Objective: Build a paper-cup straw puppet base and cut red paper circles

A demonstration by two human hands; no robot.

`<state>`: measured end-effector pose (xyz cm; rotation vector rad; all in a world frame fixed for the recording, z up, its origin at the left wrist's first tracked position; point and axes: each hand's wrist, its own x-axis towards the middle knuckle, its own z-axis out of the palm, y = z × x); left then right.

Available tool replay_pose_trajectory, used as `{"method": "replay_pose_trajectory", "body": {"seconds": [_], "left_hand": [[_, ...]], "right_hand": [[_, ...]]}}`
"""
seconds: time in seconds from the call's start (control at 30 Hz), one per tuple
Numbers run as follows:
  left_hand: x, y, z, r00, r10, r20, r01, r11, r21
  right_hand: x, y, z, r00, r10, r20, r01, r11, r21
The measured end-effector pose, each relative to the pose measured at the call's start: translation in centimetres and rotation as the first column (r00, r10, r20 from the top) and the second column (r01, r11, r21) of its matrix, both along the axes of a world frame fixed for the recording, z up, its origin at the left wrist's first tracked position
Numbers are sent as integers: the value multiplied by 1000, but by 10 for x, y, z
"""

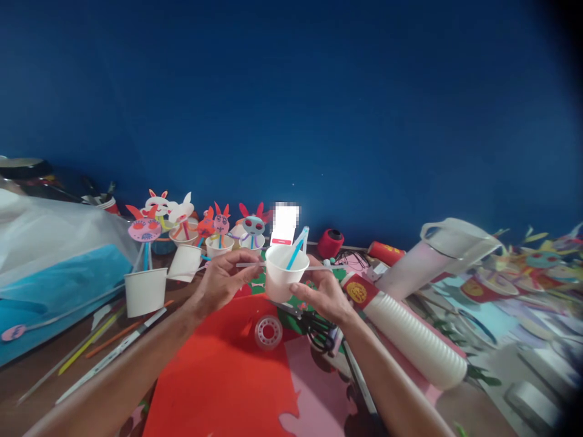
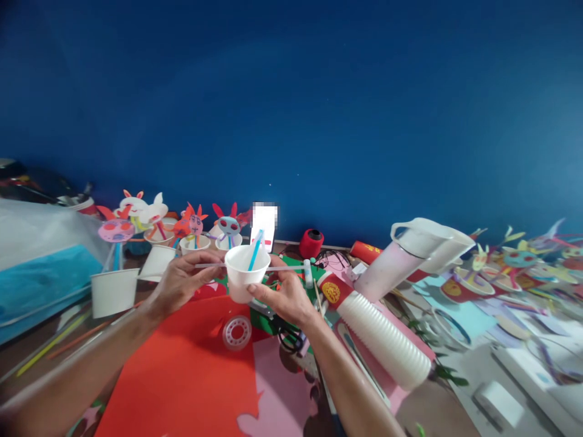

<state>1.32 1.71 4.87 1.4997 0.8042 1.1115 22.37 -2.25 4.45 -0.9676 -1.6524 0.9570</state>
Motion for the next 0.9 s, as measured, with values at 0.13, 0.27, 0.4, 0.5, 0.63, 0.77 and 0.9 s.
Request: {"method": "replay_pose_trajectory", "body": {"seconds": [0.13,0.27,0.4,0.5,0.63,0.77,0.9], "left_hand": [[-2,-3,1,999,36,10,-36,999,2],[-4,-6,5,997,32,77,-33,999,20],[-5,-5,4,993,20,120,-27,998,59],[-6,-2,1,991,19,133,-24,999,35],[-7,1,1,986,-31,167,29,1000,11],[-7,0,4,985,-52,165,57,998,-26],[-8,1,5,989,-48,140,57,997,-57]], "right_hand": [[-1,-2,4,1000,-11,9,11,1000,-4],[0,-1,5,1000,1,4,-1,1000,10],[0,-1,3,1000,5,25,-5,1000,-10],[1,-1,2,998,-15,57,17,999,-36],[0,-1,2,999,7,48,-5,999,-44],[0,-1,2,998,21,53,-18,999,-50],[1,0,0,999,21,35,-20,999,-46]]}}
